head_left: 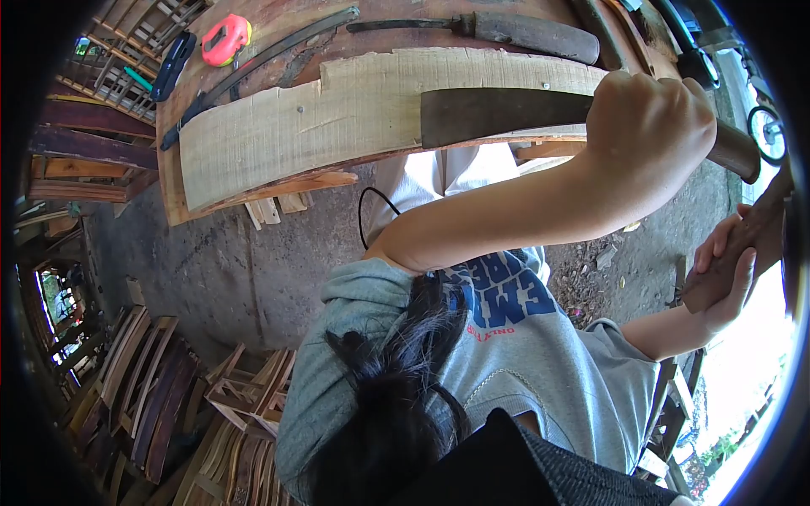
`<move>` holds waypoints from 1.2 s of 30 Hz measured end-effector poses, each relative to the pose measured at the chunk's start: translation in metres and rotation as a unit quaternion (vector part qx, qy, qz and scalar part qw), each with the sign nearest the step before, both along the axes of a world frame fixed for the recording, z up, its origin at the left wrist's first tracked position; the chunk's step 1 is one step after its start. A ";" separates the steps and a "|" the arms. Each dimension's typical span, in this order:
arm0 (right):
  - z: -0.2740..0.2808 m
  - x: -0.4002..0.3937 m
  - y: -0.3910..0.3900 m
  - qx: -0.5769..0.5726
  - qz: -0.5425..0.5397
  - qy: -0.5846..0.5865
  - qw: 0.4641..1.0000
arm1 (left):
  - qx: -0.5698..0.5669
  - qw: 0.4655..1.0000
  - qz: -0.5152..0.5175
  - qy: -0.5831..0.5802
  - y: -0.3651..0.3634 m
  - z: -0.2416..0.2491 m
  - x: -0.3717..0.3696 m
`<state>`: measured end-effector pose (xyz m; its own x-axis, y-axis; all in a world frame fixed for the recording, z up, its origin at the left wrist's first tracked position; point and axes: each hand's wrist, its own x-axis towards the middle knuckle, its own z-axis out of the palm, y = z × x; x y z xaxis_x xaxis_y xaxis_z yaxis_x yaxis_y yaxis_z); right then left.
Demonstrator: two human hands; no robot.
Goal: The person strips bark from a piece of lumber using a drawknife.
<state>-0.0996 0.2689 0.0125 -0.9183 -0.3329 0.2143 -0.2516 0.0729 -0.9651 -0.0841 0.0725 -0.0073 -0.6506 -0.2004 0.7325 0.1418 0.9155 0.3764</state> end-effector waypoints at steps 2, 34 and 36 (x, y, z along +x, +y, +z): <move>0.000 0.007 -0.002 0.048 0.027 -0.002 0.999 | 0.002 1.000 -0.005 -0.007 0.000 -0.001 0.000; -0.035 0.021 0.003 -0.072 -0.025 -0.061 0.995 | -0.037 0.998 -0.037 -0.042 0.006 -0.019 0.002; -0.035 0.021 0.005 -0.069 -0.002 -0.058 0.996 | -0.033 0.998 -0.034 -0.030 0.009 -0.019 0.001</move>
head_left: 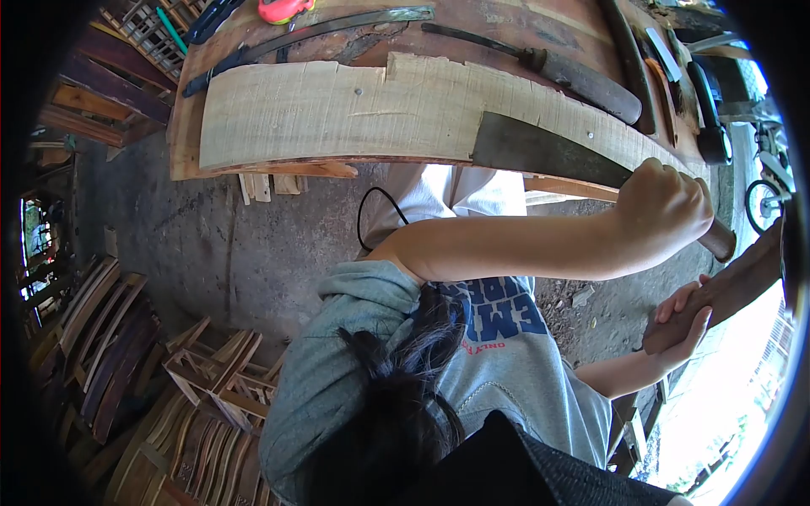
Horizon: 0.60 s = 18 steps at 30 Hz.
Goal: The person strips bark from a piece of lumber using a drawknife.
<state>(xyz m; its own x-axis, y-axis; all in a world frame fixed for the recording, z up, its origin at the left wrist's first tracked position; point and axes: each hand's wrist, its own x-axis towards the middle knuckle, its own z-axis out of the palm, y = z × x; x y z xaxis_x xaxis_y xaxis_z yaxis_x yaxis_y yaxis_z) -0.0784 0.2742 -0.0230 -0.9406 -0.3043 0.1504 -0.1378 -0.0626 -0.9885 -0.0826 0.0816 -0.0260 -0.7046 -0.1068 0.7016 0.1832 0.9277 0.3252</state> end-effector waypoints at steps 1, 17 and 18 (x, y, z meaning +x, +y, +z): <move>-0.001 0.000 0.001 0.000 0.021 0.004 1.000 | 0.015 1.000 -0.006 -0.011 0.001 -0.001 0.000; -0.005 0.003 -0.002 0.015 0.004 0.007 1.000 | 0.013 1.000 -0.016 0.011 -0.002 -0.004 0.002; -0.005 0.005 -0.002 0.026 0.013 0.009 1.000 | 0.014 1.000 -0.016 0.012 -0.003 -0.005 0.002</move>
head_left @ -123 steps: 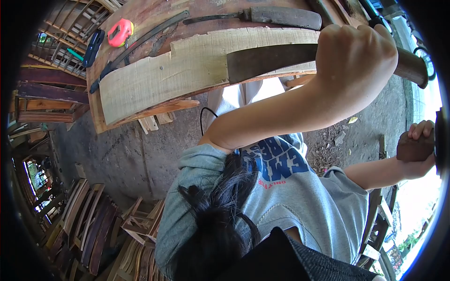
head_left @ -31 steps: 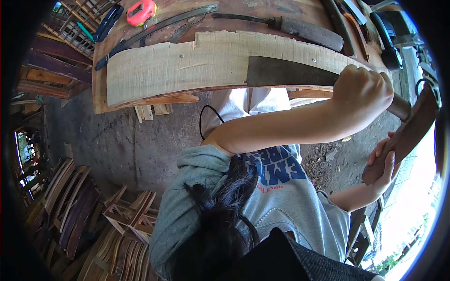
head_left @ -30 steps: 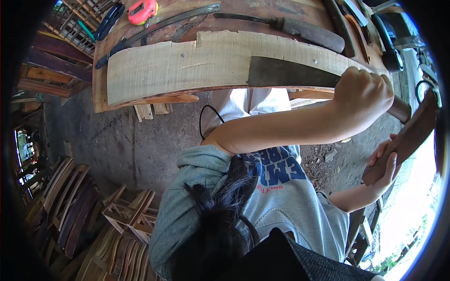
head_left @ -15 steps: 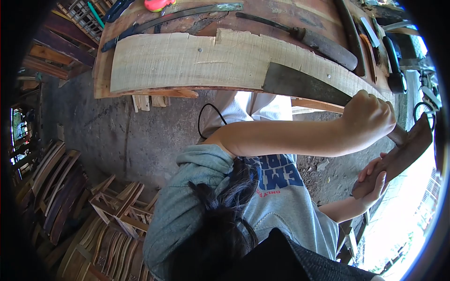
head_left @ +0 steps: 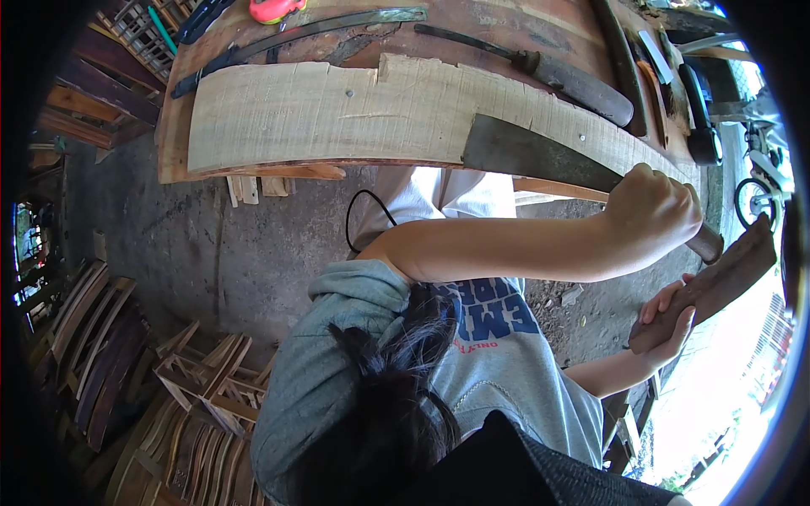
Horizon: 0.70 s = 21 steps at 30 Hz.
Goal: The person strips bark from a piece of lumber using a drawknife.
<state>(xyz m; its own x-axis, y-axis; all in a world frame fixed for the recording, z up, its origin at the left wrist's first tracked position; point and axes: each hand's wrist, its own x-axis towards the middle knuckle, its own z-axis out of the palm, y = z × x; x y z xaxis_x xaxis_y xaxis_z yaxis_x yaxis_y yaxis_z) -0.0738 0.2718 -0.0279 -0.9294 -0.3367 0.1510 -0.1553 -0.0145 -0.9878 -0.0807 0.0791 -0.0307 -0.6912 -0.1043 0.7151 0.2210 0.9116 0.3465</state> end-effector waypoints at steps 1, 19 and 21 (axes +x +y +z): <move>0.000 0.001 -0.001 0.011 0.009 0.002 1.000 | -0.002 1.000 0.005 0.003 0.000 -0.001 0.000; -0.004 0.006 -0.007 -0.078 -0.052 -0.021 0.995 | -0.008 1.000 -0.002 -0.014 -0.002 0.003 0.004; -0.006 0.003 -0.003 -0.062 -0.048 -0.003 0.997 | -0.004 0.999 0.001 -0.042 0.000 0.005 0.005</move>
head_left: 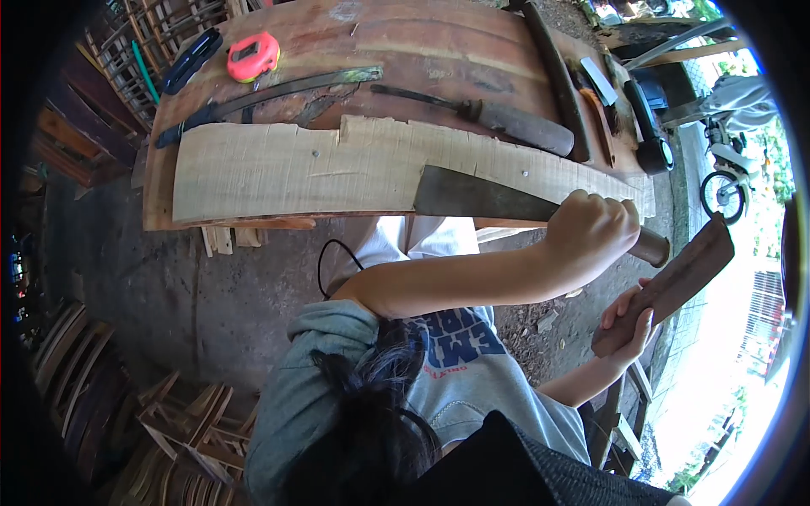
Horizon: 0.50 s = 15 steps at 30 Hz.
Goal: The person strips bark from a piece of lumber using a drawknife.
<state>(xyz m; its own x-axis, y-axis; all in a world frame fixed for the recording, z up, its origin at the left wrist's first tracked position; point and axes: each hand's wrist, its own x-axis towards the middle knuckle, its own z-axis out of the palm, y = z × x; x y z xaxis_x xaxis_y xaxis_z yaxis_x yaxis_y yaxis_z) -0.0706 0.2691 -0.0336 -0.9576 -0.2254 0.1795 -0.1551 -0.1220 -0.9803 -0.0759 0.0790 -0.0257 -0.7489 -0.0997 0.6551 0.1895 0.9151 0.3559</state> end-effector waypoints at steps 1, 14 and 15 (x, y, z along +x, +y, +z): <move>-0.001 0.000 0.000 0.009 0.003 0.010 1.000 | 0.003 1.000 -0.008 -0.009 0.001 0.001 0.001; 0.002 -0.001 0.003 -0.017 -0.011 0.018 1.000 | 0.029 0.999 -0.029 -0.025 0.001 0.002 0.001; 0.001 0.000 0.003 -0.031 -0.013 0.017 0.999 | 0.029 0.999 -0.026 -0.029 0.001 0.001 0.002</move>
